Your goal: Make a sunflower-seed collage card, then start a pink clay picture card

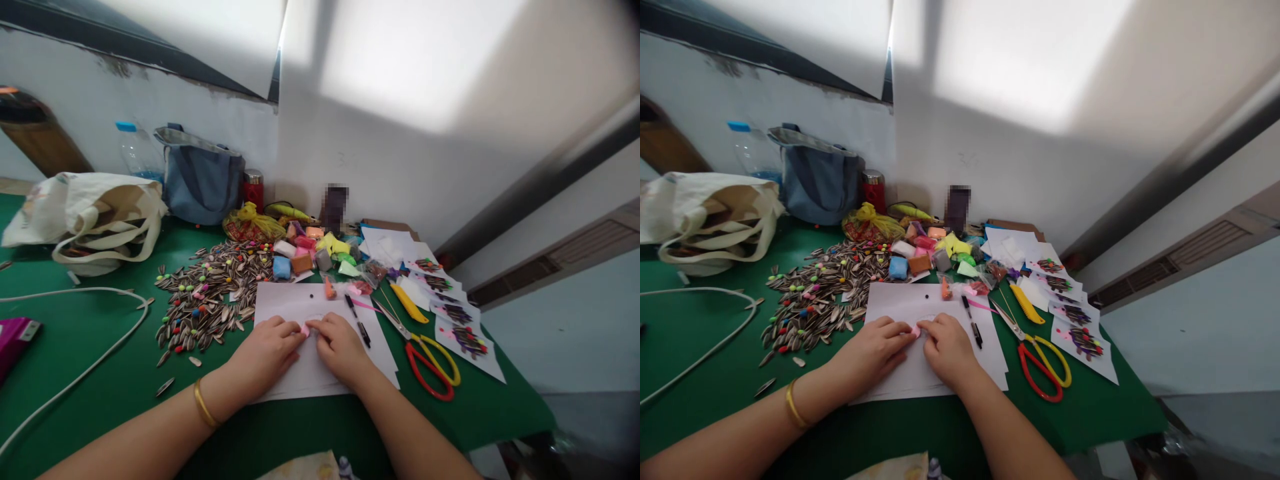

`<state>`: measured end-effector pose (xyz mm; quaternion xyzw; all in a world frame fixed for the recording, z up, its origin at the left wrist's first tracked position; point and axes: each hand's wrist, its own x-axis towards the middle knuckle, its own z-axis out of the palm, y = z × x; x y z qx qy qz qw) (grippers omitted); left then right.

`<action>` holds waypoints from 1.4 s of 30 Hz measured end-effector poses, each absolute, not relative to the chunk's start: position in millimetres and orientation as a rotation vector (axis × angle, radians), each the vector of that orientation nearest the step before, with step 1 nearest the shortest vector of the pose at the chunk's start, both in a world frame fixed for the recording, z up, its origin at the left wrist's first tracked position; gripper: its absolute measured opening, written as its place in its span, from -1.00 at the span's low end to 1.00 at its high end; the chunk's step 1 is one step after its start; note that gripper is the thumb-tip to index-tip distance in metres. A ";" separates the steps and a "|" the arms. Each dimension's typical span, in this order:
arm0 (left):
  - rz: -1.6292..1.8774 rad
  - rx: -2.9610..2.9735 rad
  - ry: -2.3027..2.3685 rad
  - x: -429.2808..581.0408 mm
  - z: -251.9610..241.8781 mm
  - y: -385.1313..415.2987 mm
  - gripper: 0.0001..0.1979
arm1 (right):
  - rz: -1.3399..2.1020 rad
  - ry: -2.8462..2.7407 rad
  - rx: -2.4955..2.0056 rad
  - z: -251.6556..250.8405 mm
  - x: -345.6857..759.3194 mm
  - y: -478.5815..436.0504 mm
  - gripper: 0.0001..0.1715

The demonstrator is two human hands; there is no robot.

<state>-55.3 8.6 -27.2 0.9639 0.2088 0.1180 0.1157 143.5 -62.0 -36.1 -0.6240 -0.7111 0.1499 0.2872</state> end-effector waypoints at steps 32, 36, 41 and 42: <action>0.345 2.786 0.729 -54.1 -27.2 5.6 -0.62 | 0.454 -1.850 -1.611 -36.1 147.3 -66.1 -0.46; 0.370 2.778 0.728 -54.8 -27.8 5.3 -0.63 | 0.434 -1.902 -1.600 -36.8 147.7 -67.6 -0.47; 0.371 2.789 0.721 -54.8 -29.0 5.7 -0.64 | 0.397 -1.988 -1.592 -34.6 147.3 -69.2 -0.50; 0.369 2.790 0.721 -54.7 -28.8 5.6 -0.64 | 0.401 -1.984 -1.588 -34.1 147.3 -69.1 -0.50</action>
